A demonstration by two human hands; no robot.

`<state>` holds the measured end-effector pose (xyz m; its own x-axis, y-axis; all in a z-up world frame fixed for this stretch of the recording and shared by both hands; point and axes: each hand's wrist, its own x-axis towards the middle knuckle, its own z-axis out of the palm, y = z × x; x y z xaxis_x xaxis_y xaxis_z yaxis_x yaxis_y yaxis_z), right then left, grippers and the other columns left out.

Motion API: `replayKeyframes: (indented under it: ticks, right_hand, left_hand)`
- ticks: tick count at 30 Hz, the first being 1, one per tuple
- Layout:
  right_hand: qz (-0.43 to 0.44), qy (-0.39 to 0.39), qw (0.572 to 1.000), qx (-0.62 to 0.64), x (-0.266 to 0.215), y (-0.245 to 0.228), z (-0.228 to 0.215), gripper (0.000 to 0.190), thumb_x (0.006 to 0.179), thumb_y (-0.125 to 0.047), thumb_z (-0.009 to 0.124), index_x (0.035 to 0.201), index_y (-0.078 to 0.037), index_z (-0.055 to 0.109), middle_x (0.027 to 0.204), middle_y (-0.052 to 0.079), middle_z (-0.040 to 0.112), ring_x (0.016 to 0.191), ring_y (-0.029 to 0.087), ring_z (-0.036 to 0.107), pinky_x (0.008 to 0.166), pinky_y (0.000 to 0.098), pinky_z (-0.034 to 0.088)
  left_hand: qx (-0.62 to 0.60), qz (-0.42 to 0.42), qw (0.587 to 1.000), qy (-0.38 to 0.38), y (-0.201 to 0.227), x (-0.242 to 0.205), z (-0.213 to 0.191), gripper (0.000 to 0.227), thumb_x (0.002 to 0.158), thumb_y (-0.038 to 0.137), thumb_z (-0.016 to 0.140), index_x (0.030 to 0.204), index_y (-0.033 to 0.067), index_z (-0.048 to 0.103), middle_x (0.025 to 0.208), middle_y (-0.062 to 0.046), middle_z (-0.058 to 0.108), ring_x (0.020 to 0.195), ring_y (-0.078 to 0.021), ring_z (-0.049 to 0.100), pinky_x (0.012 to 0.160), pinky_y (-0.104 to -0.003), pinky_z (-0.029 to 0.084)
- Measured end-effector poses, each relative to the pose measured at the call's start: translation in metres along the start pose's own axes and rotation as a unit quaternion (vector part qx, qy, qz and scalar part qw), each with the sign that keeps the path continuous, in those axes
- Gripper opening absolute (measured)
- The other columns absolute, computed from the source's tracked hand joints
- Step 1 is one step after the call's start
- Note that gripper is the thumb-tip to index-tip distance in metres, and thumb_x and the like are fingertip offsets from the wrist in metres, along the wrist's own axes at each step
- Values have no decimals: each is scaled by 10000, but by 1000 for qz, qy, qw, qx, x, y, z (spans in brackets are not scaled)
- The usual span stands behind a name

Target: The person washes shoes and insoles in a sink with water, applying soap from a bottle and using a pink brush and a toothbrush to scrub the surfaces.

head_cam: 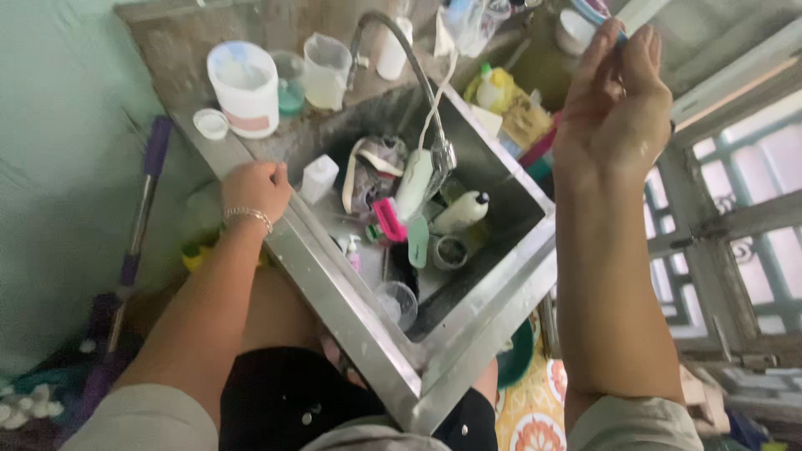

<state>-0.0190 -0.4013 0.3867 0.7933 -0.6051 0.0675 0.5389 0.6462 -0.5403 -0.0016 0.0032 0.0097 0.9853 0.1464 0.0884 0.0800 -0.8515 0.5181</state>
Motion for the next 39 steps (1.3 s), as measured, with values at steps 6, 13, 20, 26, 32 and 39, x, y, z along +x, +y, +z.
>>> replayKeyframes:
  ticks: [6, 13, 20, 26, 32, 39]
  right_hand:
    - [58, 49, 996, -54, -51, -16, -99, 299, 1210, 9, 739, 1494, 101, 743, 1273, 212, 850, 1187, 319, 878, 1046, 375, 803]
    - [122, 127, 967, -184, -40, 43, -283, 313, 1202, -143, 826, 1474, -50, 702, 1191, 136, 820, 1084, 244, 920, 1017, 282, 832]
    - [140, 170, 950, -219, -38, 108, -380, 149, 1162, 7, 802, 1286, 31, 724, 1138, 230, 803, 906, 297, 845, 861, 361, 766]
    - [99, 50, 886, -450, -30, 168, -409, 120, 1153, -62, 833, 1244, -37, 760, 1053, 200, 857, 926, 312, 943, 833, 395, 792]
    - [-51, -292, 594, -747, -19, 179, -407, 177, 1088, -97, 864, 1260, -118, 900, 1107, 100, 867, 966, 287, 795, 900, 454, 631]
    - [-94, -206, 755, -616, -8, 182, -404, 81, 1181, -129, 848, 1191, -164, 776, 1139, 72, 868, 853, 205, 893, 800, 342, 769]
  left_hand:
    - [-20, -4, 1000, 2, 1, -1, -4, 782, 1413, 362, 668, 702, 144, 425, 589, -15, 329, 547, -198, 320, 560, -399, 257]
    - [8, -15, 999, 38, -2, -7, -2, 429, 1313, 270, 682, 885, 301, 656, 688, 80, 486, 673, -141, 462, 684, -365, 412]
    - [-8, 7, 1000, 17, -12, -3, 1, 777, 1435, 270, 755, 755, 155, 397, 642, 18, 323, 625, -176, 290, 604, -402, 239]
    - [28, 32, 998, 49, -30, 2, 14, 657, 1378, 284, 778, 793, 121, 527, 680, -65, 449, 639, -275, 399, 591, -493, 305]
    - [-2, 10, 1000, 22, -18, -7, -1, 764, 1434, 236, 785, 779, 140, 403, 673, 2, 343, 679, -206, 317, 626, -427, 242]
    - [76, 88, 988, 100, -51, 6, 30, 658, 1343, 335, 865, 801, 106, 570, 714, -137, 600, 647, -346, 520, 603, -547, 386]
